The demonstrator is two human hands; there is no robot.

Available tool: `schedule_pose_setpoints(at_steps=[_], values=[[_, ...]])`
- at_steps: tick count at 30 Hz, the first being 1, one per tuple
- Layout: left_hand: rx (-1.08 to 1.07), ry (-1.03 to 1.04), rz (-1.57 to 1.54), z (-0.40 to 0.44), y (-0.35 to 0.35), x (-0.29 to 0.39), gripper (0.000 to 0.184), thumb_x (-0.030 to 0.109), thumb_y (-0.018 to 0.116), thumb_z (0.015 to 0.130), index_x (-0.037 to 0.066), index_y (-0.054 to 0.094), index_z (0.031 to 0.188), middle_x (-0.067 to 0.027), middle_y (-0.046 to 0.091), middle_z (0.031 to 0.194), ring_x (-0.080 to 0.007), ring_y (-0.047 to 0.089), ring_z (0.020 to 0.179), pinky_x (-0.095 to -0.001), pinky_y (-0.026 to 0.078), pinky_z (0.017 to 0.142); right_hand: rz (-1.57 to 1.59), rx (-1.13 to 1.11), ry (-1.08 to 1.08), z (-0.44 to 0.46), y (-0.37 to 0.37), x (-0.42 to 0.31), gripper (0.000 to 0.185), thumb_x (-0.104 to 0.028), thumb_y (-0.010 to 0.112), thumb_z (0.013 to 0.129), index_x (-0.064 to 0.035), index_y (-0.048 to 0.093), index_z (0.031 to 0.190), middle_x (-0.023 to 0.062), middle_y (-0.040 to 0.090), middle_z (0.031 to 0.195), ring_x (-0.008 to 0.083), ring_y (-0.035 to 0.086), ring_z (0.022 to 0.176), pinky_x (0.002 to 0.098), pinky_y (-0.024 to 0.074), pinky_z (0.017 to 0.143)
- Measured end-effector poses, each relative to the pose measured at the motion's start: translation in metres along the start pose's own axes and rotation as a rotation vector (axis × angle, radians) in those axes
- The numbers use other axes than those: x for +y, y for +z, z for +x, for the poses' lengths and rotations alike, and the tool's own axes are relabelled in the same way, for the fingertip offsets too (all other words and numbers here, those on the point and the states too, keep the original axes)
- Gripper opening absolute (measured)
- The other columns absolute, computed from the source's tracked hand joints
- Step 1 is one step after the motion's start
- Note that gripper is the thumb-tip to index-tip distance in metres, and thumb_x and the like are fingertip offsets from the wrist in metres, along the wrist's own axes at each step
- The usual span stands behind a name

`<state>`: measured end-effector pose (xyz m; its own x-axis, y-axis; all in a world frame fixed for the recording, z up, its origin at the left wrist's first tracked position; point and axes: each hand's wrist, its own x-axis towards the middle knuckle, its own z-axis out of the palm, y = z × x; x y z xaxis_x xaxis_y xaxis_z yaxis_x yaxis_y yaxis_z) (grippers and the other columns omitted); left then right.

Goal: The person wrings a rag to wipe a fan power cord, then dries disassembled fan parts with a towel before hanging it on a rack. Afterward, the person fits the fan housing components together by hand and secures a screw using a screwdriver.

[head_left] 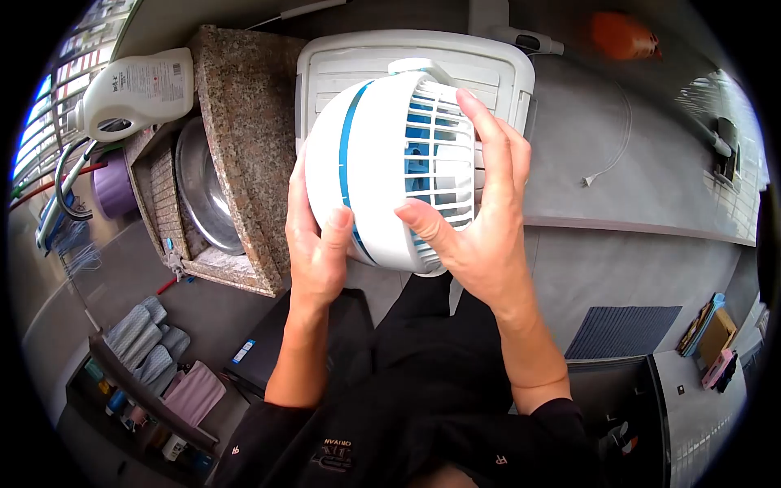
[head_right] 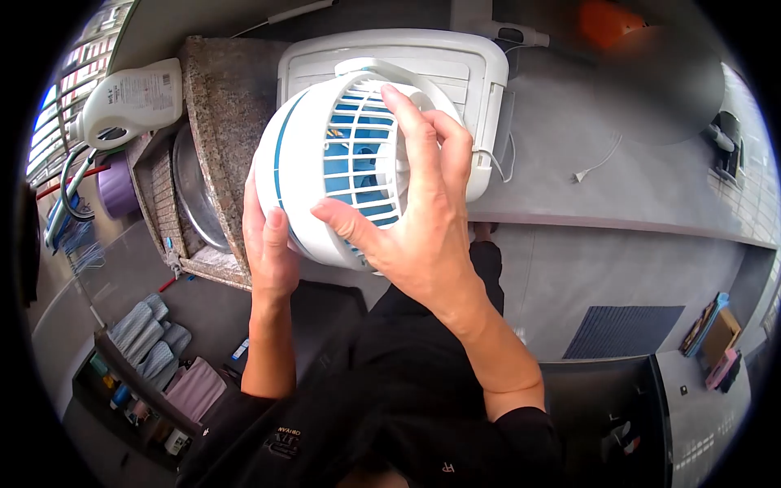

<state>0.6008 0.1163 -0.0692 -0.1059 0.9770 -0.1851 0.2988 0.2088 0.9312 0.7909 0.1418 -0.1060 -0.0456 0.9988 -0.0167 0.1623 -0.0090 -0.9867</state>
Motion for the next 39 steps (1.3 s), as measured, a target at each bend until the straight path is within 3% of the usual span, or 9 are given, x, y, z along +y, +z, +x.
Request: schedule_pose_setpoints(at_steps=[4, 8, 10, 13, 17, 26, 39], values=[[0.004, 0.013, 0.052, 0.000, -0.010, -0.016, 0.088, 0.057, 0.057, 0.099, -0.007, 0.032, 0.154, -0.0224, 0.048, 0.147, -0.0292, 0.050, 0.135, -0.0407, 0.041, 0.112, -0.040, 0.040, -0.096, -0.005, -0.001, 0.012, 0.110, -0.061, 0.084, 0.075, -0.0003, 0.037, 0.154, 0.0201, 0.038, 0.141, 0.0358, 0.044, 0.133, 0.0460, 0.0382, 0.112], [0.109, 0.033, 0.161, -0.005, -0.003, -0.017, 0.069, 0.044, 0.046, 0.106, -0.008, 0.038, 0.150, -0.0217, 0.050, 0.145, -0.0292, 0.052, 0.134, -0.0407, 0.039, 0.112, -0.050, 0.036, -0.110, -0.008, -0.004, 0.017, 0.113, -0.060, 0.087, 0.070, 0.0021, 0.039, 0.151, 0.0211, 0.038, 0.142, 0.0363, 0.044, 0.132, 0.0463, 0.0389, 0.111], [0.118, 0.041, 0.059, -0.007, 0.004, -0.013, 0.063, 0.043, 0.037, 0.109, -0.005, 0.039, 0.150, -0.0180, 0.053, 0.144, -0.0258, 0.055, 0.130, -0.0390, 0.043, 0.110, -0.040, 0.066, -0.122, -0.006, -0.002, 0.020, 0.110, -0.061, 0.087, 0.069, 0.0009, 0.043, 0.147, 0.0219, 0.040, 0.138, 0.0380, 0.045, 0.129, 0.0481, 0.0400, 0.107], [0.108, 0.099, 0.306, -0.004, -0.006, -0.017, 0.061, 0.040, 0.039, 0.109, -0.007, 0.043, 0.147, -0.0188, 0.055, 0.141, -0.0254, 0.056, 0.128, -0.0380, 0.043, 0.109, -0.015, 0.096, -0.142, -0.006, -0.001, 0.021, 0.103, -0.058, 0.089, 0.068, 0.0012, 0.047, 0.141, 0.0215, 0.042, 0.135, 0.0378, 0.046, 0.127, 0.0478, 0.0423, 0.105], [0.117, 0.033, 0.255, -0.005, -0.010, -0.012, 0.059, 0.037, 0.045, 0.109, -0.008, 0.043, 0.148, -0.0197, 0.059, 0.136, -0.0249, 0.057, 0.126, -0.0360, 0.042, 0.109, 0.102, 0.081, -0.085, -0.008, -0.005, 0.027, 0.092, -0.045, 0.092, 0.067, 0.0021, 0.050, 0.133, 0.0191, 0.043, 0.131, 0.0342, 0.048, 0.124, 0.0430, 0.0455, 0.102], [0.163, 0.093, 0.161, -0.009, -0.006, -0.009, 0.064, 0.031, 0.058, 0.105, -0.011, 0.039, 0.149, -0.0211, 0.055, 0.142, -0.0251, 0.054, 0.130, -0.0365, 0.040, 0.111, 0.108, 0.030, -0.050, -0.011, -0.008, 0.036, 0.094, -0.048, 0.091, 0.068, 0.0014, 0.047, 0.136, 0.0169, 0.042, 0.133, 0.0303, 0.048, 0.125, 0.0425, 0.0443, 0.104], [0.192, 0.069, 0.043, -0.004, -0.014, -0.014, 0.065, 0.030, 0.062, 0.102, -0.012, 0.042, 0.147, -0.0228, 0.056, 0.139, -0.0254, 0.056, 0.128, -0.0361, 0.042, 0.109, 0.267, 0.013, 0.064, -0.013, -0.009, 0.037, 0.097, -0.046, 0.091, 0.068, 0.0011, 0.046, 0.139, 0.0145, 0.041, 0.137, 0.0270, 0.050, 0.126, 0.0406, 0.0453, 0.103]])
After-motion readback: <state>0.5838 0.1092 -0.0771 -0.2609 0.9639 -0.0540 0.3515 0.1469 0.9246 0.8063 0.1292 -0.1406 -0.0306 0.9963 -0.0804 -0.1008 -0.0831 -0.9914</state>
